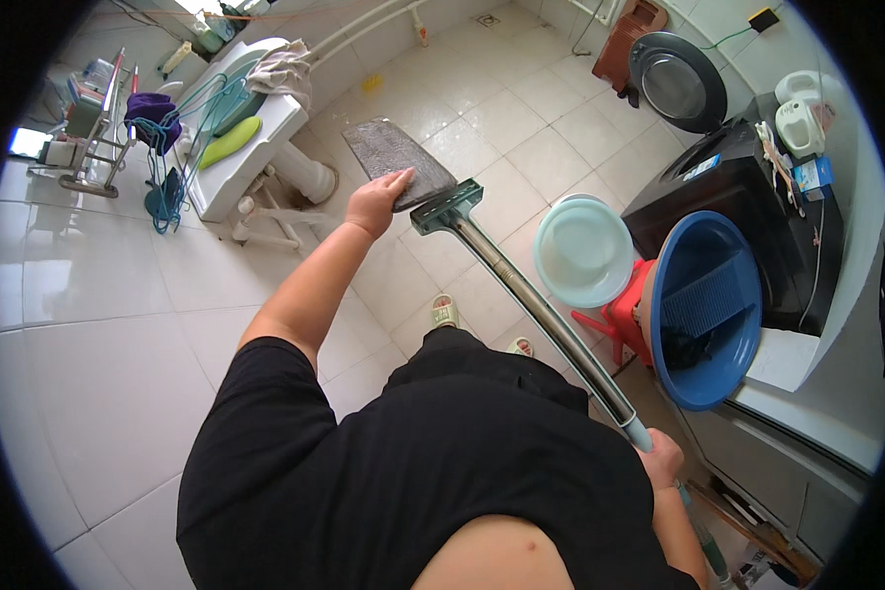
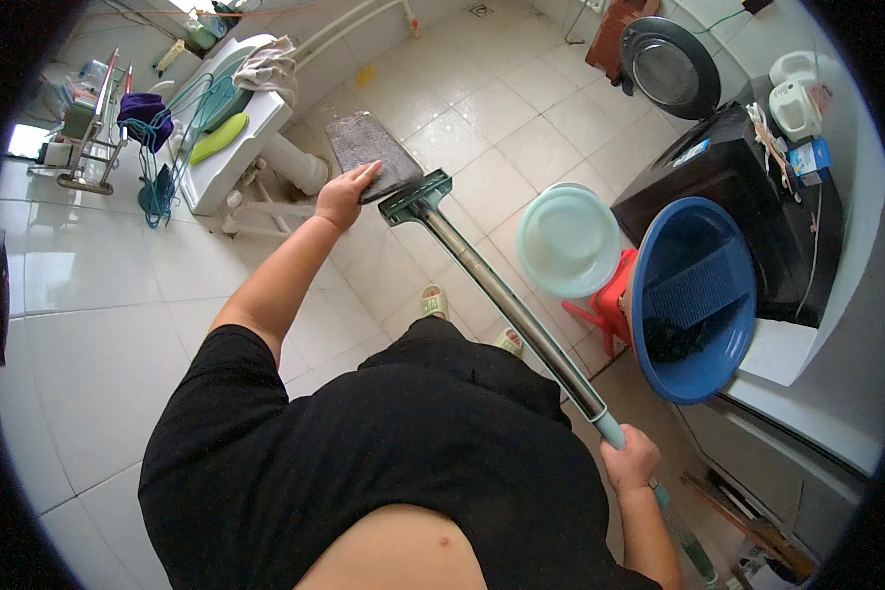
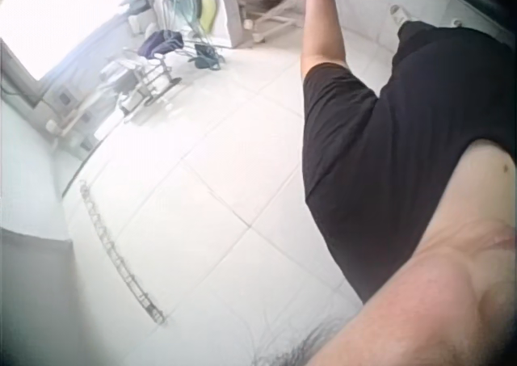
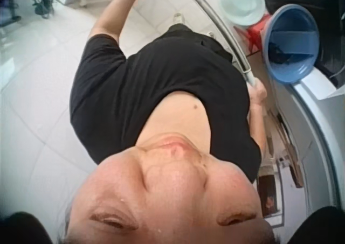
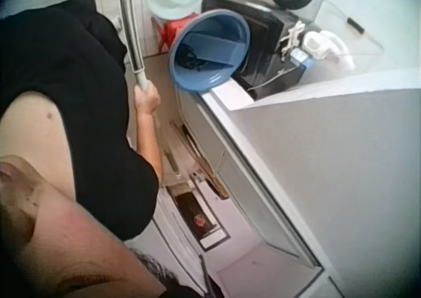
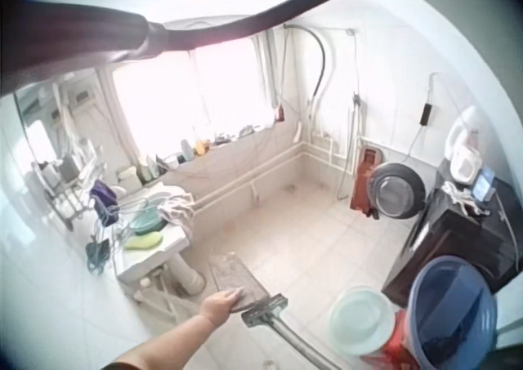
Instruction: The person washes a cloth under a tap and wrings it out. They then pour water from a basin onto the tiled floor. Using a flat mop, the person mops the floor area, repeatedly dipping the mop into the basin and wringing it out by hand to continue cleaning.
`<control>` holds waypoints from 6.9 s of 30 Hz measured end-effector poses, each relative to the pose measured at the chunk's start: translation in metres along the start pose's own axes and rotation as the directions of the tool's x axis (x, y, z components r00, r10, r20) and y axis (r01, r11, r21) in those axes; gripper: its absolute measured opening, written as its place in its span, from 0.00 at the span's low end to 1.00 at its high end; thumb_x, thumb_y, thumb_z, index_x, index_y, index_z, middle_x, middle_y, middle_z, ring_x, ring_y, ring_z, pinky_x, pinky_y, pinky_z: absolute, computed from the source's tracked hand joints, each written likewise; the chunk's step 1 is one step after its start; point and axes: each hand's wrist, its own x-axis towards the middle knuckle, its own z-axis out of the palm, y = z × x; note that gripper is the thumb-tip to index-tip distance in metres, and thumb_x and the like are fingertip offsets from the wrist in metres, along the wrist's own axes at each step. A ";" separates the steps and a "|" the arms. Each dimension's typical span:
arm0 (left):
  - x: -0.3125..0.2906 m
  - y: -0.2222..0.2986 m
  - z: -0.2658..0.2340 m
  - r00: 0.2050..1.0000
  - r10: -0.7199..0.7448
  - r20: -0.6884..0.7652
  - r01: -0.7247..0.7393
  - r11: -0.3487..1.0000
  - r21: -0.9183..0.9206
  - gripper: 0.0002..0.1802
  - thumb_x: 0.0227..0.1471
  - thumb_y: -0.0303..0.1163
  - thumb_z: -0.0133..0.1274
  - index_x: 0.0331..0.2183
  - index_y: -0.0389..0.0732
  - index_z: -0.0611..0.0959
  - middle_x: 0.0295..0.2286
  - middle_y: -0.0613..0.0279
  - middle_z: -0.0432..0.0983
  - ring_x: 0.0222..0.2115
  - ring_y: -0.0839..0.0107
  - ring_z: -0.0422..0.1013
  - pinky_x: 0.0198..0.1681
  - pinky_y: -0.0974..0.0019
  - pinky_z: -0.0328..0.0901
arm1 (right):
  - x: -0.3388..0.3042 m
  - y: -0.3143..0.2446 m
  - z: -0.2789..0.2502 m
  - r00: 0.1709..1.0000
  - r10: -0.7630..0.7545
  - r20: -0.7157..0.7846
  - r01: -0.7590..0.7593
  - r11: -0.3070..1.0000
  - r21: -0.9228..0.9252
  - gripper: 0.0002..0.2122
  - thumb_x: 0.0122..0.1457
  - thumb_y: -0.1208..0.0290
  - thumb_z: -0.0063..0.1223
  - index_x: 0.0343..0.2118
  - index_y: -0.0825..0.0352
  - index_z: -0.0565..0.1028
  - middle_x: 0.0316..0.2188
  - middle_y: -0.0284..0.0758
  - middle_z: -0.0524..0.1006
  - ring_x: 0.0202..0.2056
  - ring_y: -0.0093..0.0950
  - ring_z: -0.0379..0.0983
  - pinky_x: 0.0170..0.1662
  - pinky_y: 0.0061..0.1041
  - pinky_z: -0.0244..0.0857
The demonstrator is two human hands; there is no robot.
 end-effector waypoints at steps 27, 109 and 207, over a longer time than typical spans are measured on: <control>0.024 -0.114 -0.007 0.364 -0.931 -0.024 0.350 0.160 -0.923 0.21 0.41 0.45 0.56 0.27 0.35 0.73 0.22 0.59 0.71 0.22 0.68 0.68 0.25 0.68 0.63 | 0.005 -0.010 -0.039 0.998 0.027 -0.049 -0.035 0.985 -0.169 0.09 0.32 0.71 0.51 0.21 0.64 0.71 0.21 0.39 0.71 0.26 0.40 0.68 0.29 0.33 0.61; 0.147 0.002 -0.138 0.903 -0.243 0.354 -0.081 -0.906 -0.416 0.18 0.48 0.42 0.48 0.14 0.48 0.63 0.09 0.77 0.53 0.10 0.79 0.53 0.17 0.72 0.52 | 0.054 -0.021 -0.074 0.417 -0.020 0.909 -0.538 0.801 0.264 0.08 0.38 0.73 0.57 0.17 0.65 0.67 0.11 0.31 0.66 0.13 0.22 0.61 0.17 0.22 0.55; 0.116 -0.096 -0.193 0.652 -0.706 0.276 0.479 0.103 -0.872 0.30 0.50 0.55 0.34 0.22 0.37 0.76 0.18 0.61 0.73 0.14 0.76 0.68 0.14 0.74 0.54 | -0.027 -0.007 -0.031 0.997 0.066 0.038 -0.075 0.938 0.339 0.08 0.33 0.72 0.53 0.18 0.70 0.71 0.13 0.35 0.67 0.18 0.21 0.65 0.24 0.22 0.60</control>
